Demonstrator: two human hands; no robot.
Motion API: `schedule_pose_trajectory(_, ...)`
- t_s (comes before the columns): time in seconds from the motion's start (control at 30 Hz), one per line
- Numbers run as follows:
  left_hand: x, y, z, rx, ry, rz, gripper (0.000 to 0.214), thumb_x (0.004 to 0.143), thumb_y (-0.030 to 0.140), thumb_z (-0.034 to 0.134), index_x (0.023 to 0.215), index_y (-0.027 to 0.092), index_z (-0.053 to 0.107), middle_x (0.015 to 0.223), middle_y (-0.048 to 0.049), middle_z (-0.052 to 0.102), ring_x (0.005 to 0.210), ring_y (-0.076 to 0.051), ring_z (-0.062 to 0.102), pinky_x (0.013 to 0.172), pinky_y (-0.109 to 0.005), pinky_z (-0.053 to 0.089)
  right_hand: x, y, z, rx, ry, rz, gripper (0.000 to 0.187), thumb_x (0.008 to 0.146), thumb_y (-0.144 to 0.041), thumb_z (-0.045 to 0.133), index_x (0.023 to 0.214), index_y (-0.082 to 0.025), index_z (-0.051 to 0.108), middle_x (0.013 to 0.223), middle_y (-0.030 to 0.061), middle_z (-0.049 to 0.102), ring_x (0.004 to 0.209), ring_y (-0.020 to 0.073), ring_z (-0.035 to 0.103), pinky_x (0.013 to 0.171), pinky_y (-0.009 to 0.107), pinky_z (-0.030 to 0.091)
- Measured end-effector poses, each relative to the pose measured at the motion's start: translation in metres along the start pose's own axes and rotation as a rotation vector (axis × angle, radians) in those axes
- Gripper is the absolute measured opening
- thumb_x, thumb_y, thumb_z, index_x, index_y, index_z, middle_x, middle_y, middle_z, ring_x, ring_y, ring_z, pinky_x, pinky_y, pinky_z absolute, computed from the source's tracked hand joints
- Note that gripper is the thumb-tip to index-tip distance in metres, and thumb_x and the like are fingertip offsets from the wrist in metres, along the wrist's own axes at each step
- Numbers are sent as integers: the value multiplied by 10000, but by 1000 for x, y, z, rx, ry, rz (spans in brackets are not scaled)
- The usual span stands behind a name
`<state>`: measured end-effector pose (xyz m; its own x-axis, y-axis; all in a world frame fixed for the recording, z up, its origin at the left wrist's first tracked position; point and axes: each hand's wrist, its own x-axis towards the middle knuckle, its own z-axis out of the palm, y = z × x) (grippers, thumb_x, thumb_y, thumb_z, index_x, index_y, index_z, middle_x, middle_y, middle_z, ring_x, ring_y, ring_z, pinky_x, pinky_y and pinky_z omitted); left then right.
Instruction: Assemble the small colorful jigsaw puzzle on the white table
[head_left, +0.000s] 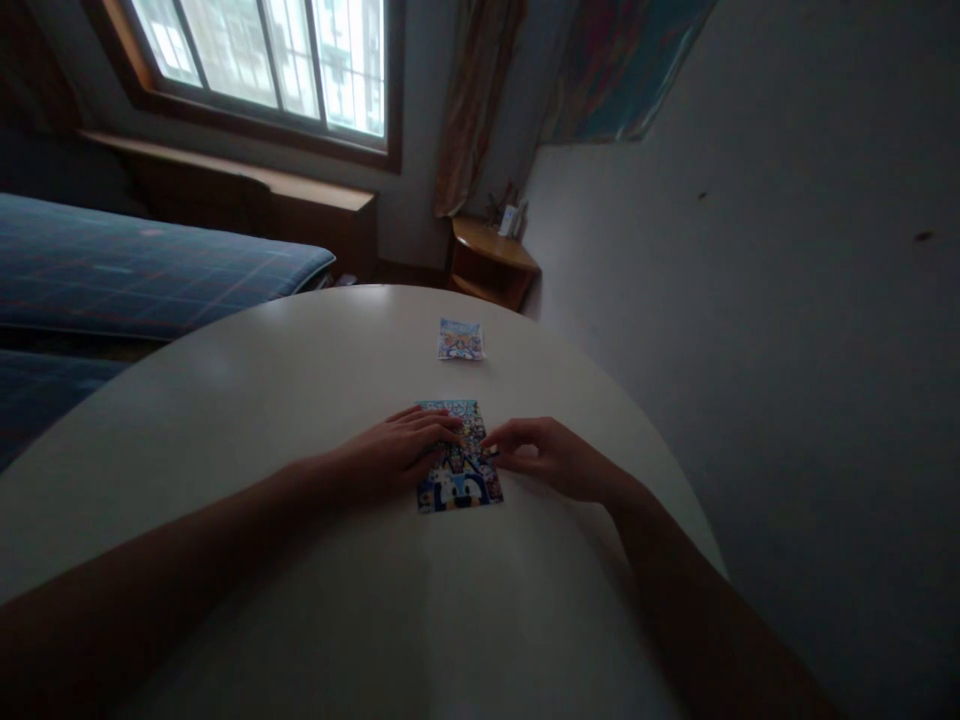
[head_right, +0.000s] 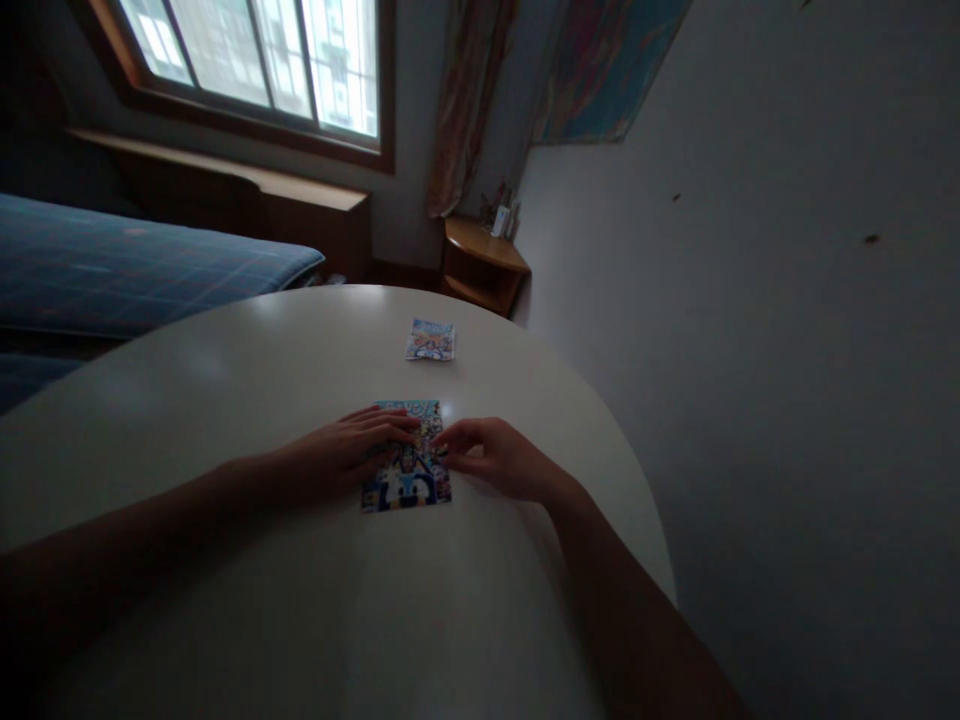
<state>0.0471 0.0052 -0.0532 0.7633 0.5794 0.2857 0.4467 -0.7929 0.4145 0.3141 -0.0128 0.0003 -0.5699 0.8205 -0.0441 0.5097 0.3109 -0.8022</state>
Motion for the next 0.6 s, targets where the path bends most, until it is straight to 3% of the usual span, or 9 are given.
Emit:
schedule_pose_trajectory(0.23,0,-1,1,0,7,11,307,983,210,450,1270,253,550,1460,-49,528,1379,-212,449,1195,-457,273,3,-4,8,31,24,-17,156,853,-299,697,959,-186,705,882,26,718,826,154,662,797,302,529)
schedule_pose_trajectory(0.43,1,-3,3,14,5,5,309,993,224,445,1285,260,539,1467,-54,522,1381,-221,449,1190,-480,275,4,-6,12,43,23,-37,230,895,-297,634,1083,-186,705,987,54,722,894,168,648,811,310,513)
schedule_pose_trajectory(0.6,2,-1,2,3,5,10,313,998,228,444,1293,270,541,1463,-48,524,1380,-216,449,1192,-475,280,6,-10,18,70,70,-12,222,879,-374,656,965,-173,696,882,46,697,793,160,619,710,284,500)
